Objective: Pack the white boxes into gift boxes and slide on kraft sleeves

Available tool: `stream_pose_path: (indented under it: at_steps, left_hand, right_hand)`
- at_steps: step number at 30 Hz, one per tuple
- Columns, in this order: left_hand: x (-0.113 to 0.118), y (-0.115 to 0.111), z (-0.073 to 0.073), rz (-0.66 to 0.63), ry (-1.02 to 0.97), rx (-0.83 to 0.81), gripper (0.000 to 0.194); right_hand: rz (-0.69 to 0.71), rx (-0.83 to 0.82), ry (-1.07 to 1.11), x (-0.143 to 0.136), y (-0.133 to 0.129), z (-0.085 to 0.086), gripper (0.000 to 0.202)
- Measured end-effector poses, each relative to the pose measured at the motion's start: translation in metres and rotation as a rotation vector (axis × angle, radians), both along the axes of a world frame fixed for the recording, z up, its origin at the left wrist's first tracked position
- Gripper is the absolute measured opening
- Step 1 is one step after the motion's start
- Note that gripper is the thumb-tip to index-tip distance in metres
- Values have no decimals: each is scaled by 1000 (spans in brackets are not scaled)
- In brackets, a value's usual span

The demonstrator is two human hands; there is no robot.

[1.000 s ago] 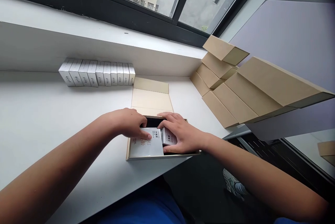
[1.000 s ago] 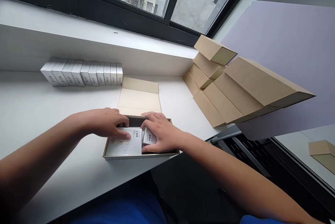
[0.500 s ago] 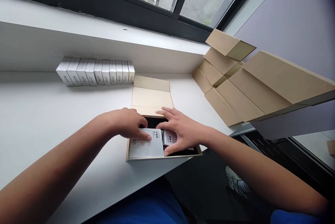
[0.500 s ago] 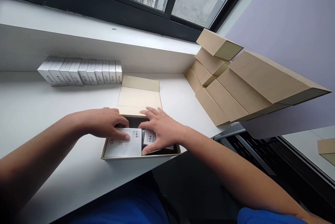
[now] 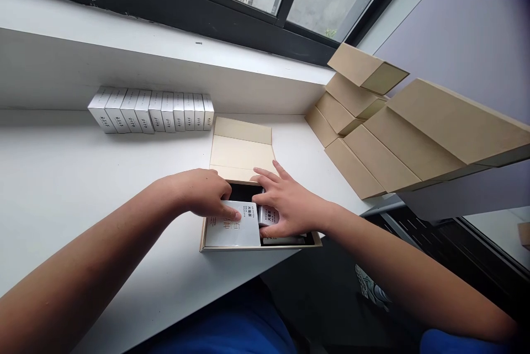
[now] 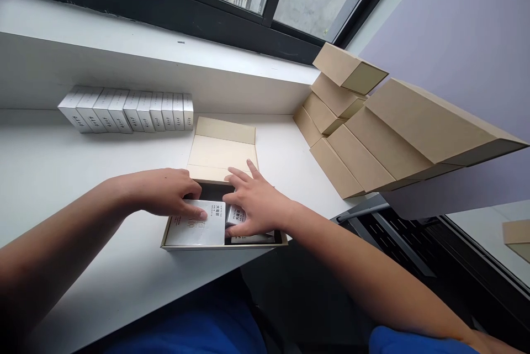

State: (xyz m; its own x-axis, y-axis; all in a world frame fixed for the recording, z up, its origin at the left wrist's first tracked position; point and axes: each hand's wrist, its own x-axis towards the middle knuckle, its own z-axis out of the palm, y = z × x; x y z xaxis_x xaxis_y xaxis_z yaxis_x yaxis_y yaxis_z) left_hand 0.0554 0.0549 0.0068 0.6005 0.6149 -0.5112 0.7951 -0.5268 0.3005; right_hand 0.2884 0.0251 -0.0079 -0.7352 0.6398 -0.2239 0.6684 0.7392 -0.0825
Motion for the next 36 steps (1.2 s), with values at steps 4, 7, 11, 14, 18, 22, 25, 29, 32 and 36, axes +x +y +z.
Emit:
stream_pose_path:
  at_steps: [4,7,11,14,18,22,25,29,32,36]
  left_hand:
    - [-1,1,0,-13,-17,-5,60]
    - [0,1,1,-6,-15,-19,58]
    - [0,0,3,-15,-9,-15,55]
    - [0,0,2,-22,-10,-10,53]
    - [0,0,1,-18,-11,-8,55]
    - [0,-1,2,-14,-7,-11,54]
    - [0,-1,3,-12,-17,-9,55]
    - [-1,0,1,-18,-26,-10,55]
    - [-2,0,1,-5,-29,-14,56]
    - [-2,-1,2,1,-21,-14,54]
  right_hand:
    - [-43,-150,43,8,1,4,54]
    - [-124,-288,70,18,-6,8,60]
    - [-311,-234,140,27,-20,4,58]
    - [-403,-120,143,30,-27,-2,55]
    - [-367,-131,175,34,-30,-4,47]
    - [-350,-59,199,35,-30,-8,41]
    - [-326,-13,232,32,-29,-13,37]
    - [-302,78,378,45,-11,-8,31]
    - [-529,211,650,77,25,-2,34]
    - [-1066,77,955,110,84,-25,41]
